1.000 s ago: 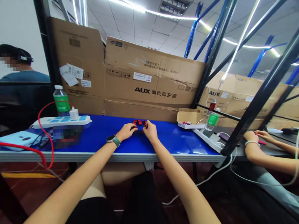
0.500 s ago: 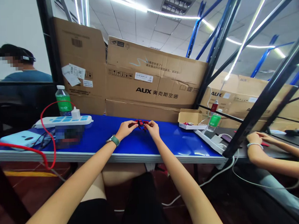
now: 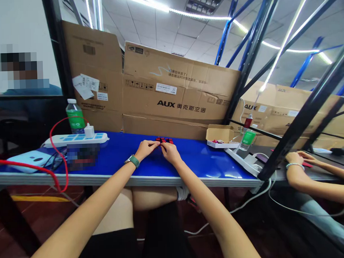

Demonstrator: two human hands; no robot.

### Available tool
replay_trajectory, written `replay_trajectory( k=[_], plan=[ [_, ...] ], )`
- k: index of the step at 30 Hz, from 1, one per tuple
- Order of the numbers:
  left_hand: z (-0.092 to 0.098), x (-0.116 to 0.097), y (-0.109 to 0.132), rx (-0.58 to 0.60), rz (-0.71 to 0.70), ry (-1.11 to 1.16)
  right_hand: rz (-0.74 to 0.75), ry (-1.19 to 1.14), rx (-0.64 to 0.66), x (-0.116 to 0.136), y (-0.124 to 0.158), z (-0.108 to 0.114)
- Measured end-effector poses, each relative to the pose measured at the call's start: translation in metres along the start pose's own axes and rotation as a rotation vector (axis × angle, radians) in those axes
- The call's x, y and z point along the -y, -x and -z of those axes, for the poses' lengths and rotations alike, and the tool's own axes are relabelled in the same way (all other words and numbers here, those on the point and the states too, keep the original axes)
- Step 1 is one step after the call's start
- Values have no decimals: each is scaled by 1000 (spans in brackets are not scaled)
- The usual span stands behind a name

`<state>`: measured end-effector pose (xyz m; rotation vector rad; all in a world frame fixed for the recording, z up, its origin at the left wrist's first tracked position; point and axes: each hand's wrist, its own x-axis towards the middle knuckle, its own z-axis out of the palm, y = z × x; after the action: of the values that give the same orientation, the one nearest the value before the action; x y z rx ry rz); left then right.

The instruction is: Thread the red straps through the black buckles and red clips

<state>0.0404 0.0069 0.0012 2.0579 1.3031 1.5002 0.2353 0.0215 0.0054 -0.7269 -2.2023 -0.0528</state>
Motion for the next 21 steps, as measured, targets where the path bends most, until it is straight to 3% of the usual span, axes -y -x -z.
replay_trajectory(
  k=[6,16,21],
  plan=[
    [0,0,-1,11,-38,102,-5,66,-22,-1,-1,-1],
    [-2,4,0,123,-65,33,-56,249,69,4,-1,-5],
    [-1,4,-1,127,-42,-5,-142,117,13,0,-1,-5]
  ],
)
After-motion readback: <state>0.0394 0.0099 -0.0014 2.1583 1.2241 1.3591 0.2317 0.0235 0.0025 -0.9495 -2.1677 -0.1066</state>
